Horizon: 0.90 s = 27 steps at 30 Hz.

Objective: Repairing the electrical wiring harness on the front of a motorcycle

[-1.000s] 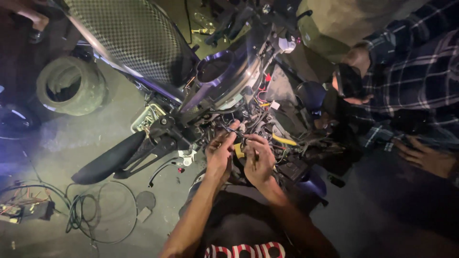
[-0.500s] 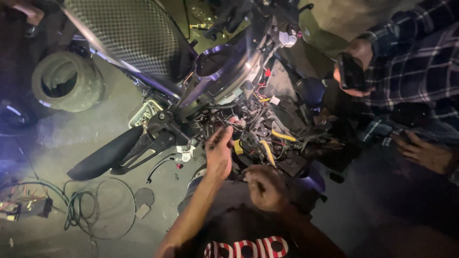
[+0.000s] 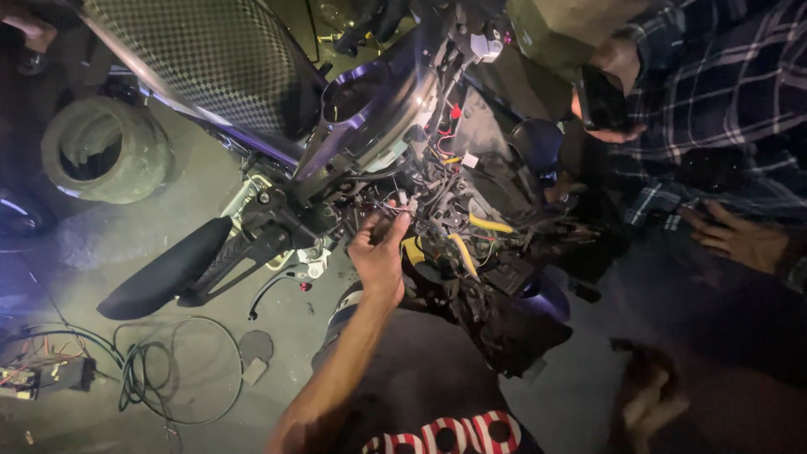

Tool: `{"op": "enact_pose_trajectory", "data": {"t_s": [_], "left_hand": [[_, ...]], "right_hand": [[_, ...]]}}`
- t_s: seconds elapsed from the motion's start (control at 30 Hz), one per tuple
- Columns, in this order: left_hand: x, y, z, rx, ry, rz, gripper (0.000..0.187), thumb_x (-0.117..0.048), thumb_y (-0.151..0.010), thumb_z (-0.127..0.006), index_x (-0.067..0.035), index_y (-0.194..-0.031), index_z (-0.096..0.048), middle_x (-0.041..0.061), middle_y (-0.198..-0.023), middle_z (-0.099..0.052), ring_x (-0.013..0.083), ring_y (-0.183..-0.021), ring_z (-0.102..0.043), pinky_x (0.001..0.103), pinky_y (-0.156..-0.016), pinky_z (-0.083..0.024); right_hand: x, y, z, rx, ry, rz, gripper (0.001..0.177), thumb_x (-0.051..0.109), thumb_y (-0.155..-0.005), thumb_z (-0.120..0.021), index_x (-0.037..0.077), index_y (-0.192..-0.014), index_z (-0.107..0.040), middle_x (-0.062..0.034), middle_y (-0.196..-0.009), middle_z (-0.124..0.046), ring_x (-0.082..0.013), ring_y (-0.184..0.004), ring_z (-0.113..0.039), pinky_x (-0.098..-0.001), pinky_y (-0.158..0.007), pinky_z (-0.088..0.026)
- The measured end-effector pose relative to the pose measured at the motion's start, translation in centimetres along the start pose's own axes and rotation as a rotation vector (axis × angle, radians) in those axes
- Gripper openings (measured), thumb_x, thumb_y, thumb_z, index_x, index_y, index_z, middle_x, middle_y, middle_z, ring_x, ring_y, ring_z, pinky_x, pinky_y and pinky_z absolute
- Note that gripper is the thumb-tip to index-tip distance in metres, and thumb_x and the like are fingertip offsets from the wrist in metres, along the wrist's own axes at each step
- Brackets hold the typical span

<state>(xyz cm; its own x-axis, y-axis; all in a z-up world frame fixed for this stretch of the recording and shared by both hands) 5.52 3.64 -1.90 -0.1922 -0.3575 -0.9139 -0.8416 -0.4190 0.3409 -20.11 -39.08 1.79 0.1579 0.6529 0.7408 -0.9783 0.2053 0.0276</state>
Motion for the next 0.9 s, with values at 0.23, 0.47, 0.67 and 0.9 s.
{"op": "enact_pose_trajectory", "data": {"t_s": [0.23, 0.47, 0.67, 0.9], "left_hand": [[-0.9, 1.0, 0.3, -0.101, -0.140, -0.085, 0.031, -0.017, -0.089, -0.098, 0.002, -0.105, -0.078, 0.008, -0.093, -0.071, 0.0141, -0.087, -0.062, 0.035, -0.081, -0.056], [-2.7, 1.2, 0.3, -0.081, -0.198, -0.039, 0.027, -0.024, -0.085, -0.097, -0.003, -0.088, -0.080, 0.008, -0.074, -0.068, 0.0139, -0.066, -0.053, 0.031, -0.063, -0.047], [-3.0, 0.3, 1.4, -0.092, -0.333, -0.072, 0.028, -0.028, -0.080, -0.101, -0.009, -0.080, -0.080, 0.007, -0.068, -0.069, 0.0140, -0.060, -0.060, 0.027, -0.056, -0.049], [-0.4, 0.7, 1.1, -0.209, -0.268, -0.136, 0.046, -0.027, -0.076, -0.105, 0.003, -0.099, -0.080, 0.016, -0.095, -0.074, 0.0151, -0.091, -0.066, 0.026, -0.084, -0.059]], "right_hand": [[-10.3, 3.3, -7.5, 1.321, 0.873, -0.362, 0.050, 0.053, -0.119, -0.041, 0.026, -0.159, -0.049, 0.0134, -0.147, -0.058, -0.0038, -0.128, -0.053, -0.0249, -0.116, -0.036], [5.6, -6.7, -7.4, 0.346, 0.505, 0.021, 0.025, 0.034, -0.111, -0.070, 0.014, -0.124, -0.073, -0.0044, -0.112, -0.072, -0.0228, -0.098, -0.069, -0.0331, -0.085, -0.051], [21.5, -18.7, -14.7, -0.013, -0.429, 0.289, 0.032, 0.012, -0.094, -0.082, 0.014, -0.127, -0.080, -0.0024, -0.113, -0.077, -0.0139, -0.093, -0.074, -0.0294, -0.091, -0.061], [24.5, -24.3, -21.1, 0.098, -0.481, 0.561, 0.016, 0.016, -0.095, -0.084, 0.011, -0.110, -0.083, -0.0105, -0.106, -0.070, -0.0364, -0.080, -0.071, -0.0405, -0.072, -0.060]]}}
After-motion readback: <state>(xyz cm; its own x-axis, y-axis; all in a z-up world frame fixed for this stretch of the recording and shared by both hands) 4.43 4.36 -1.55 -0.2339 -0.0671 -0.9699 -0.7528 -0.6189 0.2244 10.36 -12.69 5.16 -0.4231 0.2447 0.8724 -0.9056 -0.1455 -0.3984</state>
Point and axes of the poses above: each hand's wrist, its own y-axis away from the middle knuckle, its own z-axis out of the back of the hand, x = y × z, the point moved 8 cm from there along -y, towards the middle knuckle
